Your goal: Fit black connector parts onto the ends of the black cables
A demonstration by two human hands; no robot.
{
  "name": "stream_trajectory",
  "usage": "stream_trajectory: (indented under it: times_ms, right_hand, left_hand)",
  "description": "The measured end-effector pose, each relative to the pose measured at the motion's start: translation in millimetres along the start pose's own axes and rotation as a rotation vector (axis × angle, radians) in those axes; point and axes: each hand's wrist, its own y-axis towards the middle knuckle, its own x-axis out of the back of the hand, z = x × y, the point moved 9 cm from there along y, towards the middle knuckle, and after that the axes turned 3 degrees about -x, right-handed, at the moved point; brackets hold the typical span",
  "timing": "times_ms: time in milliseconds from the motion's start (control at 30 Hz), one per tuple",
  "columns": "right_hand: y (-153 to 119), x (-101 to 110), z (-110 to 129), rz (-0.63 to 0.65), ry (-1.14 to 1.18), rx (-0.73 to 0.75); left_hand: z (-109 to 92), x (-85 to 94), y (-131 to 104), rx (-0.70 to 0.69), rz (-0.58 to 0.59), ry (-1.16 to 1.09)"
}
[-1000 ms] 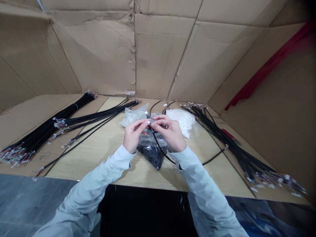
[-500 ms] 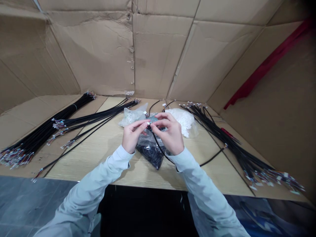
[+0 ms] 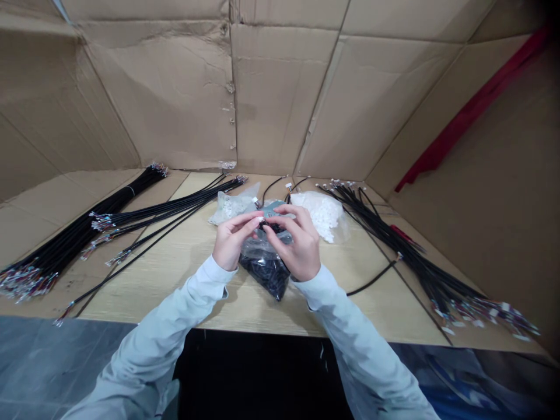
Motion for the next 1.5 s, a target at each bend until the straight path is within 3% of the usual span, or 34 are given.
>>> stream_trajectory:
  times_ms: [300,533,933,1267,1500]
  right_hand:
    - [-4.2,10.9,1.1,-0.118,0.005,-0.022]
    - [-2.7,12.7,3.8,-0.107,-0.014,0.01]
    - [-2.4,12.6,28.3,-0.101,-0.261,0.259]
    - [-3.0,7.4,19.8,-0.088,-0.234,0.221]
    - [0.5,8.9,0.0,-0.008,-0.078,0.054]
  left_hand:
    - [-4.9,-6.2,-0.6,-0.065,0.071,0.024]
    - [-8.8,-8.0,-0.7,-0.156,0.098,0.09]
    - [-19.9,-9.9,-2.9,-0.321,0.127,0.292]
    - [-19.0,-9.8,-3.3,-0.334,0.129,0.303]
    - [-20.2,-8.0,-2.4,-0.274,0.073,0.315]
